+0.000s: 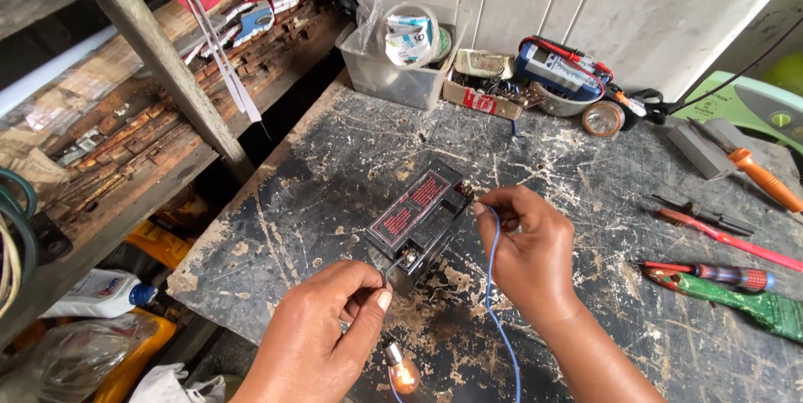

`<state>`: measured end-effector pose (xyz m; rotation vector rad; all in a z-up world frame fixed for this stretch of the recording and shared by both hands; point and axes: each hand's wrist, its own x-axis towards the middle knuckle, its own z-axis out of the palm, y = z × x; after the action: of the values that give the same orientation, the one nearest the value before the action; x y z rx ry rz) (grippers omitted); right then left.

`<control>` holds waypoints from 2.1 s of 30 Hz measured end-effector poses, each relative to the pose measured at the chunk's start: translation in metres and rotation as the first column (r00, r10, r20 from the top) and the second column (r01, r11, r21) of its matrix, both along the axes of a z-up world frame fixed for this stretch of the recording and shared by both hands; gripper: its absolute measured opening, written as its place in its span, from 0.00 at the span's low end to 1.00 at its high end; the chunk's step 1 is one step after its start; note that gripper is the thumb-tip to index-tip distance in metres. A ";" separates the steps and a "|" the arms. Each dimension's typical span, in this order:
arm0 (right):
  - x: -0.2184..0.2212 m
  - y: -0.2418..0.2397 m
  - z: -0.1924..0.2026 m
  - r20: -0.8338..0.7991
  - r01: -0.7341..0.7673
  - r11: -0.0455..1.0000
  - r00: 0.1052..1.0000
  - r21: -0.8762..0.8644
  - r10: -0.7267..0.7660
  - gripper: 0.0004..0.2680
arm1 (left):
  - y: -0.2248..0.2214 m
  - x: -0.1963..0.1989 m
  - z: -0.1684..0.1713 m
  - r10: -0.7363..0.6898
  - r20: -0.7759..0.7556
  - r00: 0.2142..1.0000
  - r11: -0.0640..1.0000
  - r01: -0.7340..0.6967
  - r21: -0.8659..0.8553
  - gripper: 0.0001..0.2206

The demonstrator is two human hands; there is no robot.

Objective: Disassembling a small electronic component using a screwdriver and pliers on a workbench

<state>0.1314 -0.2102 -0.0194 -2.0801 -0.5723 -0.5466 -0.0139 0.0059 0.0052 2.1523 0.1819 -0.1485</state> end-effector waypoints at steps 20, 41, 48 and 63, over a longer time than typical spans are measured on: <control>0.020 -0.263 -0.002 -0.123 0.295 0.563 0.800 -0.772 -0.587 0.07 | -0.021 0.007 0.022 0.180 -0.188 0.965 0.974 -0.148 0.172 0.09; 0.084 -0.352 -0.018 -0.195 0.290 0.532 0.709 -0.795 -0.678 0.12 | -0.036 0.012 -0.015 0.455 0.316 0.833 0.884 -0.465 -0.046 0.06; 0.126 -0.336 -0.019 -0.208 0.175 0.441 0.694 -0.880 -0.690 0.08 | -0.028 0.004 0.038 0.325 -0.052 0.944 0.944 -0.328 -0.045 0.10; 0.176 -0.352 -0.062 0.246 0.234 -0.091 0.811 -0.968 -0.531 0.08 | -0.006 -0.017 0.044 0.109 0.150 0.983 0.991 -0.096 -0.089 0.07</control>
<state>0.3070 -0.5623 -0.0809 -3.7792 -0.0559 -0.1004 -0.0308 0.0004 0.0489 2.0577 0.1926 0.0698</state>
